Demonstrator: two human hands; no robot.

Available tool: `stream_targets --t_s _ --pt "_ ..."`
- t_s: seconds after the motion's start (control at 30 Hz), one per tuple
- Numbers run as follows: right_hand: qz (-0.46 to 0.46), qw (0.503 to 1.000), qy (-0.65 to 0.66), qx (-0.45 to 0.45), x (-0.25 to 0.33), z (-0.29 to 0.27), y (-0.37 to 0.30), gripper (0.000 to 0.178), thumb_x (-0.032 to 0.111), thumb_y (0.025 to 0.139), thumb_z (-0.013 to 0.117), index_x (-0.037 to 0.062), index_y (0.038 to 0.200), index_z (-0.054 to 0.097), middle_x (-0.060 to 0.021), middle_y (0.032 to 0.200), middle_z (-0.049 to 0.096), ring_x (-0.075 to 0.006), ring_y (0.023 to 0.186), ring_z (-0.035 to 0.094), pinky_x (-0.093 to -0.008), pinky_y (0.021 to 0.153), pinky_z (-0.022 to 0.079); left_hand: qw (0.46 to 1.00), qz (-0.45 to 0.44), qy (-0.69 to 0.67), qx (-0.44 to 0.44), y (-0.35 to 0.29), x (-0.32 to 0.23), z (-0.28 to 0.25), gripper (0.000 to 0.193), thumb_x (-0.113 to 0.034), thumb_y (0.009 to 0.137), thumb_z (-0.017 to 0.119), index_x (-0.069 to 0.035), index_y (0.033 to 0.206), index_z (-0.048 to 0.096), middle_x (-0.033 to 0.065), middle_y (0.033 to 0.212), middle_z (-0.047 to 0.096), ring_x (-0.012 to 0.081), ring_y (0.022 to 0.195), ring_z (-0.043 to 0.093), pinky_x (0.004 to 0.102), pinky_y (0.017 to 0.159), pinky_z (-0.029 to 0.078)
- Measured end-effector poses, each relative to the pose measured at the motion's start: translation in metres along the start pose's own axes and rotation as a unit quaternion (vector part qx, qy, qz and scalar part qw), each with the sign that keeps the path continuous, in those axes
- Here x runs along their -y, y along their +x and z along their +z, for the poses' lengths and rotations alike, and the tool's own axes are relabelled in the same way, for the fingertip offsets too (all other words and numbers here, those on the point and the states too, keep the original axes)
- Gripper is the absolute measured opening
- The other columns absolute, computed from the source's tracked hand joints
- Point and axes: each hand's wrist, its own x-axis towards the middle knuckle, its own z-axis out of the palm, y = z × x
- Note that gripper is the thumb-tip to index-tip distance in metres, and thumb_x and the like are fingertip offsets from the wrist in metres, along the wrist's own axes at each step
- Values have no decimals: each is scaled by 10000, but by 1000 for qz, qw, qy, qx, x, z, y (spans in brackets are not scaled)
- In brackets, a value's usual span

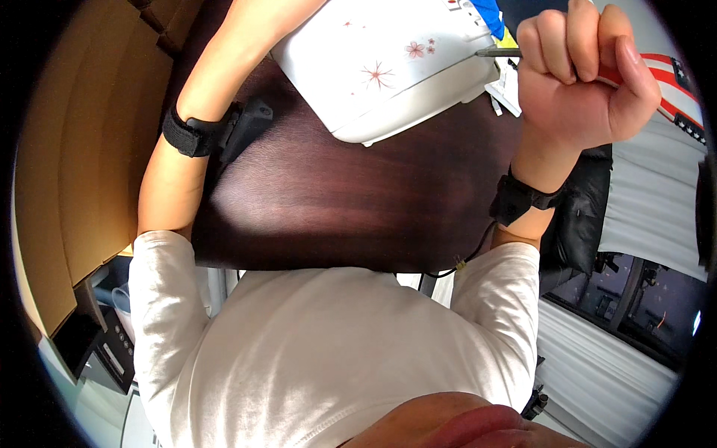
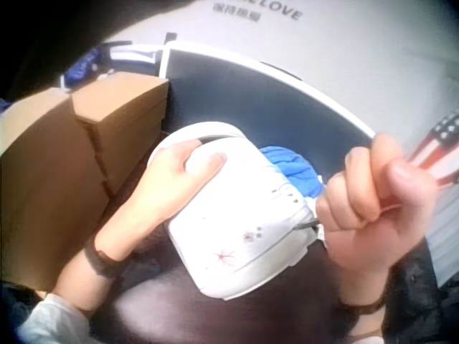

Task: The person disassembles a white rice cooker by removing the lid, unscrewing the base with a screwdriver, and separating the outer shell to expose the internal heating element and wiring.

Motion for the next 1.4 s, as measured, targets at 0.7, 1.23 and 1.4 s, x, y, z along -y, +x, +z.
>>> stream_targets --t_s 0.7,1.23,1.4 --pt "184 968 5 172 16 -17 33 292 272 1000 520 131 770 409 13 601 428 -90 427 255 -262 418 225 993 -56 -102 10 0 -8 4 427 -286 958 680 67 1199 690 170 1071 745 200 962 714 321 853 552" --pt "170 952 180 182 -1 -28 34 320 250 934 556 157 692 369 37 538 354 -87 407 210 -265 400 192 997 -40 -69 -5 -2 -10 0 474 -357 952 671 66 1163 703 199 1047 750 245 963 733 348 862 555" --pt "152 982 17 113 19 -33 13 341 304 903 569 168 668 363 38 529 348 -101 441 207 -289 451 202 998 -49 -41 7 -2 -17 -1 465 -354 953 665 63 1155 708 205 1035 751 247 953 737 348 851 558"
